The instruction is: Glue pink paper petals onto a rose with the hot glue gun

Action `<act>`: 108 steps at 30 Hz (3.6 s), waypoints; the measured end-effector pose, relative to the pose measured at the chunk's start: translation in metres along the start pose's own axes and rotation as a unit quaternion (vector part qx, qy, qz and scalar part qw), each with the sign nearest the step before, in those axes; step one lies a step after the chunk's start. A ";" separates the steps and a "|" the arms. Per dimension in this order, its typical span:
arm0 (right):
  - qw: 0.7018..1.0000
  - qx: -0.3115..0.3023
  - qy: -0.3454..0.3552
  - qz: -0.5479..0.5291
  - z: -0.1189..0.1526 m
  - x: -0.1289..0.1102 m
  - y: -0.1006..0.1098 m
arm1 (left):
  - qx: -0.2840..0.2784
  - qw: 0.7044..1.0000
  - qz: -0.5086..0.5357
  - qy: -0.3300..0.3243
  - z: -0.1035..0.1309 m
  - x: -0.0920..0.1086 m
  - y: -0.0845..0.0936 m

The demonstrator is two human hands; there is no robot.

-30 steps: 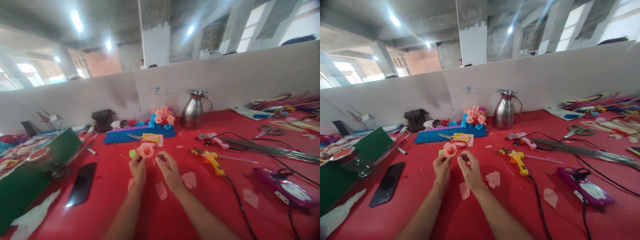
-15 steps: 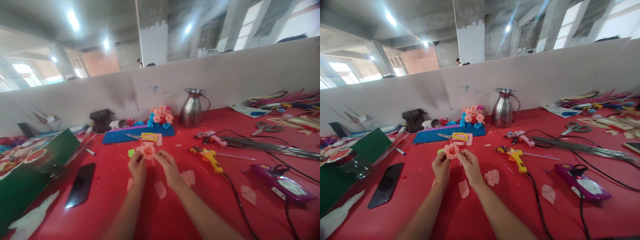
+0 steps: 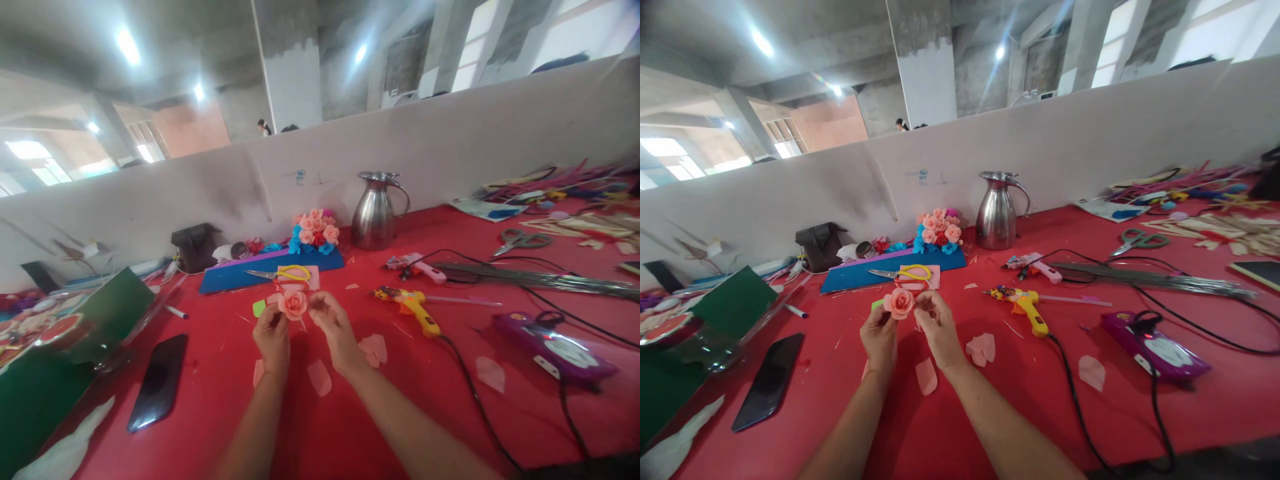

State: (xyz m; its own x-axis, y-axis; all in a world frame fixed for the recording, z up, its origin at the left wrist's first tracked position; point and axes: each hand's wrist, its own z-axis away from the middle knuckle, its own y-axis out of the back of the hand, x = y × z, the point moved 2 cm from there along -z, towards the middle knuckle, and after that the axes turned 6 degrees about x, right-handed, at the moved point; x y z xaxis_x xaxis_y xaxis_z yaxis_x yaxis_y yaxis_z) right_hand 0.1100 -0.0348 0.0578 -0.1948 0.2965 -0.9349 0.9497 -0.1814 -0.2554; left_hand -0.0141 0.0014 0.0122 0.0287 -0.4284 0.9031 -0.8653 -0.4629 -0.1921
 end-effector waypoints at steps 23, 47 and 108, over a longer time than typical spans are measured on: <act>0.998 0.002 -0.061 -0.022 -0.018 0.000 0.012 | -0.105 0.990 0.059 0.073 0.004 0.007 -0.006; 0.998 0.003 -0.047 0.034 -0.019 0.003 0.011 | -0.096 0.987 0.068 0.112 0.001 -0.003 -0.004; 0.992 0.009 -0.106 -0.064 -0.014 0.011 0.007 | -0.105 0.980 0.127 0.108 -0.001 0.002 -0.006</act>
State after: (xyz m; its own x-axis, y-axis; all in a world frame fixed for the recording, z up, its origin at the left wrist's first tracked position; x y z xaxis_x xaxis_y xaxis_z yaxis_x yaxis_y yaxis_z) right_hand 0.1177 -0.0199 0.0496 -0.3617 0.1144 -0.9252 0.9099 -0.1728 -0.3771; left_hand -0.0091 0.0041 0.0155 -0.2877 -0.3234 0.9014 -0.9157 -0.1829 -0.3579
